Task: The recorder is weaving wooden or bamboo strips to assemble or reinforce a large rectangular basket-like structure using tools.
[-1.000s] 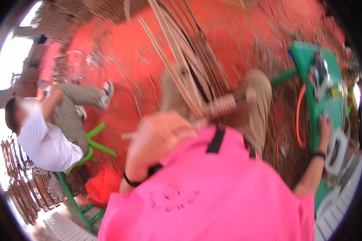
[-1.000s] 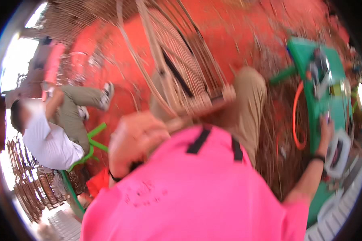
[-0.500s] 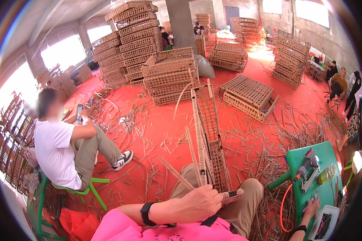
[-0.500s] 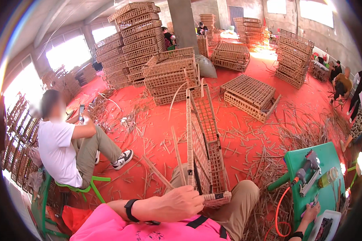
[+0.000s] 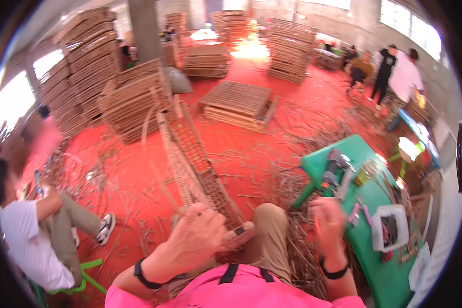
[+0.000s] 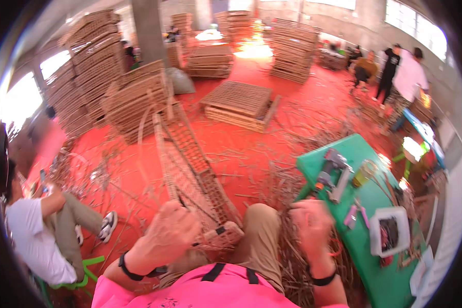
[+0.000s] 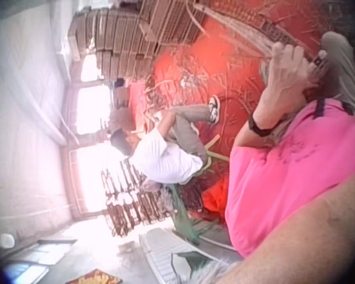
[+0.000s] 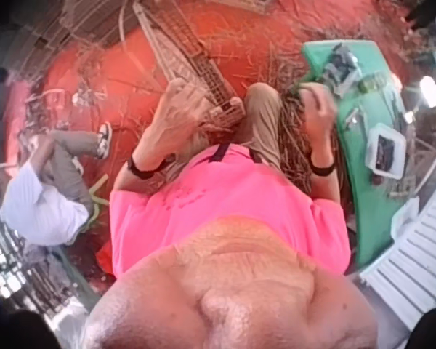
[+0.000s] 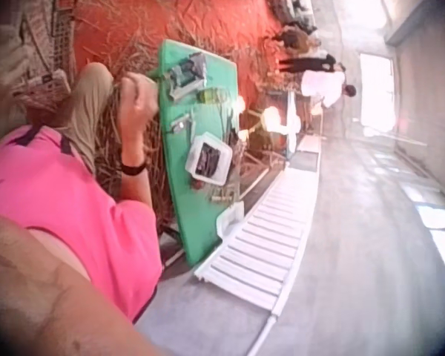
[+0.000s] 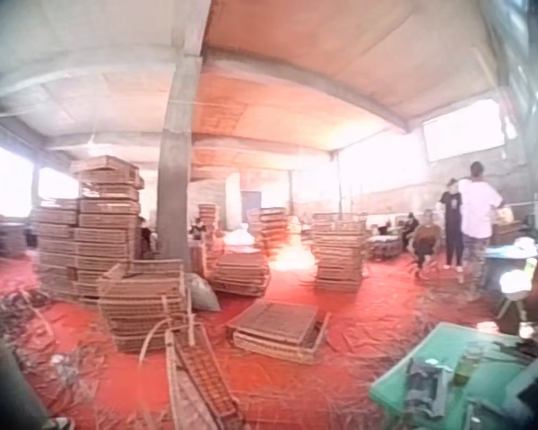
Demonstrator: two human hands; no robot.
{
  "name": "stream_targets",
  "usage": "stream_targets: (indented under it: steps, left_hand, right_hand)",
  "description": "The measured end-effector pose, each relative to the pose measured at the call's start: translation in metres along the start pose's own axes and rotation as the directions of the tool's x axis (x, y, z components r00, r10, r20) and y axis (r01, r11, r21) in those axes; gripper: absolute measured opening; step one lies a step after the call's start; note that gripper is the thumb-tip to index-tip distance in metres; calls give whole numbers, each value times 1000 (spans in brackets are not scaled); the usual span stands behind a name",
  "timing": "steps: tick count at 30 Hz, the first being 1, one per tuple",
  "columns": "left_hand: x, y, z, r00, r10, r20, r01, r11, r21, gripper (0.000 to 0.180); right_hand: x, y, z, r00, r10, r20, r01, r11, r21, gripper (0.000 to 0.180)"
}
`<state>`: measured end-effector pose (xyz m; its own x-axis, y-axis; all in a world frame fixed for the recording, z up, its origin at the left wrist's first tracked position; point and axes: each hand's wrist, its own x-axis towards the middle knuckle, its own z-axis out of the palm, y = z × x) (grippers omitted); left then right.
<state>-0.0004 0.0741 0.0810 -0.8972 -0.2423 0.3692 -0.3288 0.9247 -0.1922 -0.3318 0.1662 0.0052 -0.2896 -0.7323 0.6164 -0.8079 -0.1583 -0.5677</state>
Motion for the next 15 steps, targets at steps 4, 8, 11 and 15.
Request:
stream_targets:
  steps: [4,8,11,15]
  left_hand:
    - [3,1,-14,998,-58,6,57,989,138,11]
    - [-3,0,-25,995,-93,-28,97,981,168,13]
    - [-12,-8,-31,987,-118,-112,138,972,192,15]
    - [-16,-19,-29,960,-187,-208,218,967,133,18]
  right_hand:
    - [-1,-87,58,881,-395,259,297,890,346,36]
    - [-12,-122,104,838,-364,407,185,891,416,42]
    - [-14,-126,131,845,-362,395,130,853,505,34]
    - [-17,-128,146,793,-403,458,57,796,602,19]
